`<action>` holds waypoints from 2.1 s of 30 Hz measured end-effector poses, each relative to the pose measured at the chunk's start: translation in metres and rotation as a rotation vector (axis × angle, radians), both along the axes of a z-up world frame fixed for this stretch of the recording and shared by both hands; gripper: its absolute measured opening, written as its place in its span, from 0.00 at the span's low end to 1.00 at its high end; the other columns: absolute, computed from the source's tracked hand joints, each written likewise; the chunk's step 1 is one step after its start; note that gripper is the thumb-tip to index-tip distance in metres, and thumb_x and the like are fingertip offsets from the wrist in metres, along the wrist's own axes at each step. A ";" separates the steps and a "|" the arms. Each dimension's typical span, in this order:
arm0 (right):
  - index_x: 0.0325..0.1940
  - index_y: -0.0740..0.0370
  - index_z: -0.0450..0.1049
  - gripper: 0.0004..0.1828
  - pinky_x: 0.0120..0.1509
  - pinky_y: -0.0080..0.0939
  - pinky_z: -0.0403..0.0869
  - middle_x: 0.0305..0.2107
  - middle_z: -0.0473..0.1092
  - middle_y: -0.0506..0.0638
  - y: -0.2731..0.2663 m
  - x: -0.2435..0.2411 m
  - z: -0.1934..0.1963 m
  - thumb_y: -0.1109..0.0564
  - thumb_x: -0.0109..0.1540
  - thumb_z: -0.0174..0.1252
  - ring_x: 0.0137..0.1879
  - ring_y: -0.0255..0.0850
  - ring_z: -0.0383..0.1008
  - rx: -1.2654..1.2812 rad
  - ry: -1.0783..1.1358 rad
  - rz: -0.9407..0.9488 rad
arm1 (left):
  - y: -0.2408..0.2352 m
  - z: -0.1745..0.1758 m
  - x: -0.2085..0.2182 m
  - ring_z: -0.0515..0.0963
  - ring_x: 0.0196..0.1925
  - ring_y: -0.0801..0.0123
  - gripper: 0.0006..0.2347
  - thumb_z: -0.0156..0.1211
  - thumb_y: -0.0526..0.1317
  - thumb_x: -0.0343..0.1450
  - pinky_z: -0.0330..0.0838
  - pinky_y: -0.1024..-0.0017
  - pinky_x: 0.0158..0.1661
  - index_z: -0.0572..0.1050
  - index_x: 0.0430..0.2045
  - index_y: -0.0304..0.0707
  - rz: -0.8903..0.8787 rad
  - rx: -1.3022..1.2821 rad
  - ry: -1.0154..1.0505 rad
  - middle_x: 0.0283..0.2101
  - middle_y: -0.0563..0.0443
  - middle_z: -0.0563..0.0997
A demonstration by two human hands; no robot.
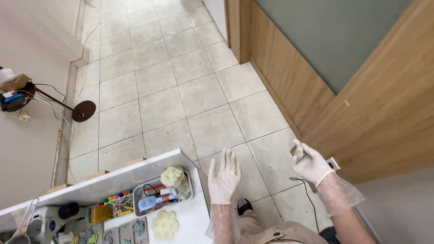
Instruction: Examining and arranging small flower-shaped decorative candles on display shelves and a workbench.
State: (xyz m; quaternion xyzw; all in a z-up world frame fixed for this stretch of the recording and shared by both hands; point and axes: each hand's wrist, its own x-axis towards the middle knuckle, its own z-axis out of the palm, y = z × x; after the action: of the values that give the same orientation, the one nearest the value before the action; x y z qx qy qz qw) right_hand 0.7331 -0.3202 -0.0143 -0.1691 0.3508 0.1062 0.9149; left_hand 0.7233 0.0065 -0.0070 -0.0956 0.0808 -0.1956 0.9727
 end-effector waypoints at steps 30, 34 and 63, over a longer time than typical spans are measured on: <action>0.53 0.56 0.77 0.11 0.39 0.29 0.69 0.23 0.70 0.38 0.057 0.718 -0.022 0.53 0.69 0.55 0.27 0.28 0.67 0.040 -0.125 0.155 | 0.057 0.027 0.602 0.77 0.61 0.66 0.20 0.56 0.47 0.76 0.65 0.59 0.63 0.71 0.62 0.41 0.370 -0.159 -0.008 0.60 0.52 0.78; 0.50 0.57 0.77 0.12 0.37 0.31 0.71 0.22 0.71 0.38 0.099 0.765 0.002 0.52 0.67 0.56 0.26 0.28 0.69 0.040 -0.151 0.343 | 0.047 -0.001 0.651 0.78 0.59 0.65 0.22 0.58 0.48 0.72 0.67 0.59 0.60 0.72 0.61 0.39 0.323 -0.175 0.131 0.59 0.49 0.79; 0.54 0.56 0.77 0.14 0.39 0.34 0.73 0.25 0.73 0.39 0.227 1.290 -0.045 0.51 0.67 0.54 0.28 0.29 0.71 0.066 -0.079 0.255 | 0.153 -0.031 1.242 0.82 0.53 0.71 0.19 0.57 0.50 0.74 0.70 0.65 0.58 0.74 0.57 0.43 0.035 -0.157 0.041 0.55 0.54 0.82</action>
State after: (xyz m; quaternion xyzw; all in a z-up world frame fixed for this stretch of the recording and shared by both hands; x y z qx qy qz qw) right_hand 2.0234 -0.0937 -0.0592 -0.1858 0.2865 0.2262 0.9123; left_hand 1.9654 0.1593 -0.0384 -0.1771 0.0833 -0.1825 0.9635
